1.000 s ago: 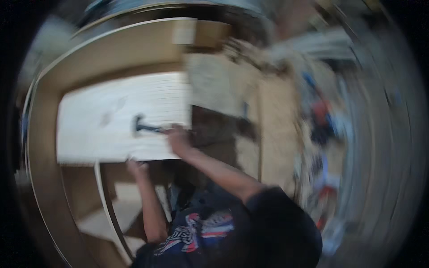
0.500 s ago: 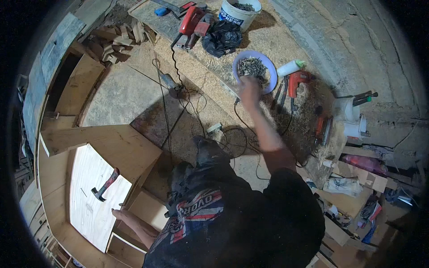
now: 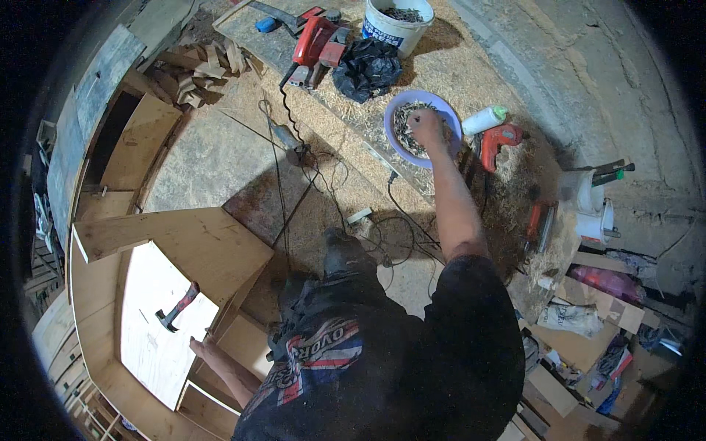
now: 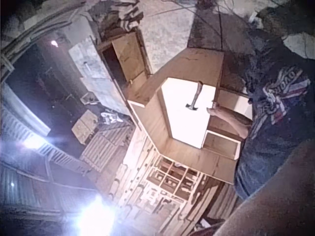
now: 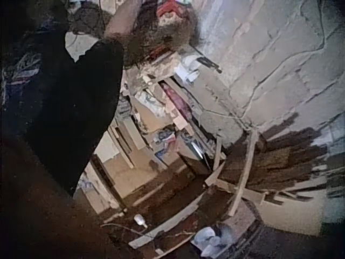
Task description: Hammering nails and using a belt sander to assemble and finish a wooden shelf unit.
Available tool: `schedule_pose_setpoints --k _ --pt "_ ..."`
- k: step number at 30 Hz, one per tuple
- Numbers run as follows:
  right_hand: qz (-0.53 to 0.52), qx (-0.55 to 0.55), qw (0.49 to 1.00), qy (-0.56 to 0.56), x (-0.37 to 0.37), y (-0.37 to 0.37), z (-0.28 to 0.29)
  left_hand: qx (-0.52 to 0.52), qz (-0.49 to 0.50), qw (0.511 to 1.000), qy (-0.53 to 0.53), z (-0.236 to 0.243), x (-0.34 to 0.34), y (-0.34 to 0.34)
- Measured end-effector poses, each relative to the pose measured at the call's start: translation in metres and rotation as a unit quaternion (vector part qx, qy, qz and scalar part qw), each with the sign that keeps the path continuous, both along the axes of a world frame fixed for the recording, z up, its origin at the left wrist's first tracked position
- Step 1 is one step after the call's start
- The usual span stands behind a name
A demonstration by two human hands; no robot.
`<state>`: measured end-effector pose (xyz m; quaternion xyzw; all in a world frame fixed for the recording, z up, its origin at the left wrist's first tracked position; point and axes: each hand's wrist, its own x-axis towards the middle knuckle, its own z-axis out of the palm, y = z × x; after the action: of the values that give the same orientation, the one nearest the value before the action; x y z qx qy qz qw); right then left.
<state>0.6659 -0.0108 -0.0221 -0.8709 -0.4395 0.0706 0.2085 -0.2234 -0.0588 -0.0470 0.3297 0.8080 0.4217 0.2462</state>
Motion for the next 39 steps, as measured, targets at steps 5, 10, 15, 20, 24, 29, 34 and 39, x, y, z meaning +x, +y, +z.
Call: schedule_pose_setpoints --k 5,10,15,20,24,29,34,39 --pt "-0.087 0.052 0.913 0.395 -0.002 0.014 0.025 0.046 0.213 0.971 -0.097 -0.057 -0.06 0.027" --pt "0.024 0.081 0.828 0.554 -0.062 0.044 0.045 0.054 0.15 0.987 0.024 0.021 0.052 0.052" --pt "0.151 0.007 0.731 0.666 -0.252 0.099 0.063 -0.086 -0.159 0.982 -0.051 0.124 0.22 0.067" --pt "0.247 -0.163 0.553 0.779 -0.439 0.104 0.061 0.257 -0.238 0.931 -0.104 0.109 0.236 0.06" --pt "0.222 -0.265 0.505 0.791 -0.553 0.09 0.072 0.31 -0.096 0.933 -0.154 0.101 0.185 0.033" --pt "0.191 -0.413 0.406 0.792 -0.655 0.072 0.046 0.3 0.058 0.89 -0.339 0.093 0.12 -0.005" --pt "0.22 -0.479 0.427 0.735 -0.733 0.062 0.05 0.321 0.076 0.943 -0.047 0.079 0.058 -0.027" --pt "0.706 -0.095 0.665 0.223 -0.777 0.083 0.052 0.191 0.168 0.963 0.091 0.059 -0.03 -0.043"
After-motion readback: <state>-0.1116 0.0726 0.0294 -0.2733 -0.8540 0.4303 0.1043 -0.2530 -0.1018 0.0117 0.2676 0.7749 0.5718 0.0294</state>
